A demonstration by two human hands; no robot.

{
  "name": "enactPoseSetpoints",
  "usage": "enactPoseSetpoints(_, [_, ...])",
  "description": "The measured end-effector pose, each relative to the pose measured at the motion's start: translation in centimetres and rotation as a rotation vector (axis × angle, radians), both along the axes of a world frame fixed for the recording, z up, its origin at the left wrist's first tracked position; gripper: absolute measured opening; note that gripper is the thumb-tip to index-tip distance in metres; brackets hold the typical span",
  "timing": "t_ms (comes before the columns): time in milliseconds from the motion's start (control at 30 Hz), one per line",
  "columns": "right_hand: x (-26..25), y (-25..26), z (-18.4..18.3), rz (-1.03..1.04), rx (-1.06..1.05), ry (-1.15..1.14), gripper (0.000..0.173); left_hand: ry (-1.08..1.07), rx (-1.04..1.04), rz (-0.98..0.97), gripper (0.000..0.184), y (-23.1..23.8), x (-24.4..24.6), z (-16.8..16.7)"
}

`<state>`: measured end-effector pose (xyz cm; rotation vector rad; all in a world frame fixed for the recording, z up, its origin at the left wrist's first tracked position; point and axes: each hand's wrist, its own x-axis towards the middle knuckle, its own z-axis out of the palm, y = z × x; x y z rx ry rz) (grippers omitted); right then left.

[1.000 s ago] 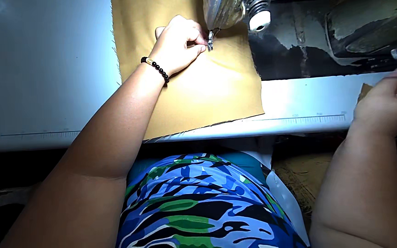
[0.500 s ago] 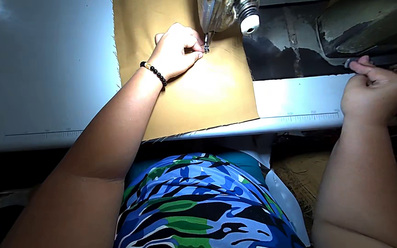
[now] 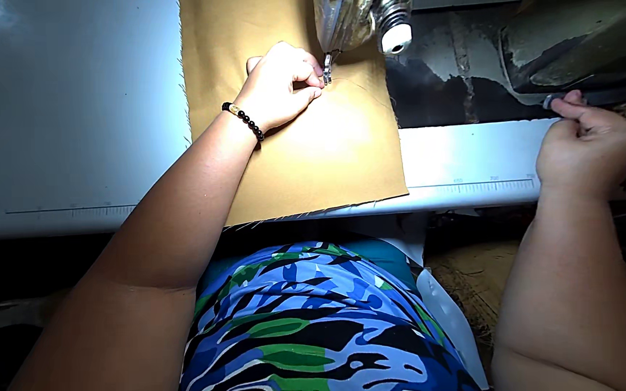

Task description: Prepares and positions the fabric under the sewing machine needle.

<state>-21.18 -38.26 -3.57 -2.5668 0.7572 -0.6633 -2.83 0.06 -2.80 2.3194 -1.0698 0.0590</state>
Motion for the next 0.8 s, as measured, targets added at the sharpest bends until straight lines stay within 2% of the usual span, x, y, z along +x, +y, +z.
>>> enactPoseSetpoints(167, [-0.5, 0.6, 0.1, 0.038, -0.119, -0.047, 0.043, 0.001, -0.005, -0.001, 0.024, 0.0, -0.1, 0.1])
enactPoseSetpoints(300, [-0.2, 0.8, 0.6, 0.112, -0.235, -0.034, 0.058, 0.002, -0.006, -0.009, 0.025, 0.1, 0.2, 0.2])
enactPoseSetpoints(800, [-0.1, 0.8, 0.3, 0.105, -0.266, -0.068, 0.061, 0.0, 0.016, 0.05, 0.026, -0.4, 1.0, 0.5])
